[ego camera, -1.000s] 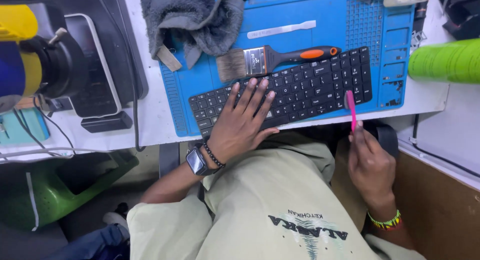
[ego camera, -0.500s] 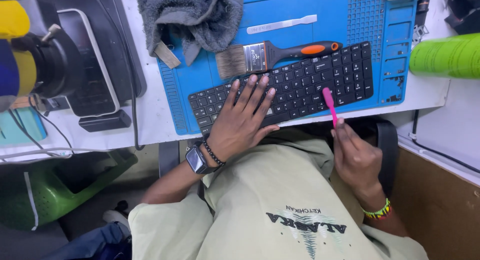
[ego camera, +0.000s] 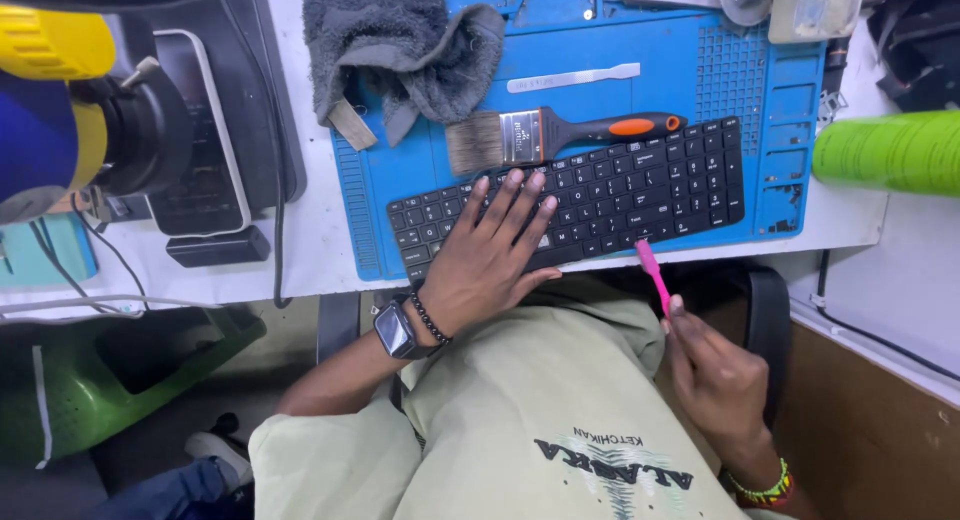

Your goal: Cleaning a laptop keyboard using a brush and a small tool

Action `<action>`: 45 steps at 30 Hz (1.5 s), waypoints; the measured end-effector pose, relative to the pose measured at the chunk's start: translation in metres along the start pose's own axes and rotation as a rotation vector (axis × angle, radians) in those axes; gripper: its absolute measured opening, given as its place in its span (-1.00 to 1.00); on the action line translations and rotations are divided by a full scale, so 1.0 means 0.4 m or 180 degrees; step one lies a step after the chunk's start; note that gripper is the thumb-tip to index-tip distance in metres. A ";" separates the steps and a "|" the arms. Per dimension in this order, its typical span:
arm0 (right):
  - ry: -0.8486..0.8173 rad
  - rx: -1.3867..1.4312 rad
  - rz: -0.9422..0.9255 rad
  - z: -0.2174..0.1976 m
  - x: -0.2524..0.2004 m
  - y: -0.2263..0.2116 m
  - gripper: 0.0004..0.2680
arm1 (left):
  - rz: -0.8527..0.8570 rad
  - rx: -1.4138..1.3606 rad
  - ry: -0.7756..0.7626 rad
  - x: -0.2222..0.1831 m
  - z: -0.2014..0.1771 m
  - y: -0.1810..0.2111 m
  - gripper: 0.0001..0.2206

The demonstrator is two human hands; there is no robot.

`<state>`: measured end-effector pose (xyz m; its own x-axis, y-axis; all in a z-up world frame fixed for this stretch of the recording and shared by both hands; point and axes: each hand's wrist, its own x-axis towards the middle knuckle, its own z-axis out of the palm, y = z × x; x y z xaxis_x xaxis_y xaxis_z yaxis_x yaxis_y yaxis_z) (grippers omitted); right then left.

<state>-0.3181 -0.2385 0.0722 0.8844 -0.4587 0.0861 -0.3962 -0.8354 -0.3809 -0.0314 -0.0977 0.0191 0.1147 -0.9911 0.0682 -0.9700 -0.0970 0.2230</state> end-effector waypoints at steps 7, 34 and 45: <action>-0.0159 0.0773 0.0032 -0.028 0.059 -0.015 -0.90 | 0.0039 -0.0083 0.0033 0.002 -0.006 -0.007 -0.24; -0.0036 0.0432 0.0283 -0.006 0.039 0.023 -0.88 | 0.0020 -0.0049 -0.0002 -0.002 0.003 -0.008 -0.22; -0.0127 0.0310 0.0109 -0.017 0.049 0.024 -0.86 | 0.0046 -0.0053 0.0028 -0.005 0.002 -0.007 -0.23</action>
<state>-0.3061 -0.2576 0.0766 0.8806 -0.4725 0.0354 -0.4024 -0.7851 -0.4708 -0.0292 -0.0956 0.0176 0.1028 -0.9915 0.0800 -0.9679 -0.0812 0.2380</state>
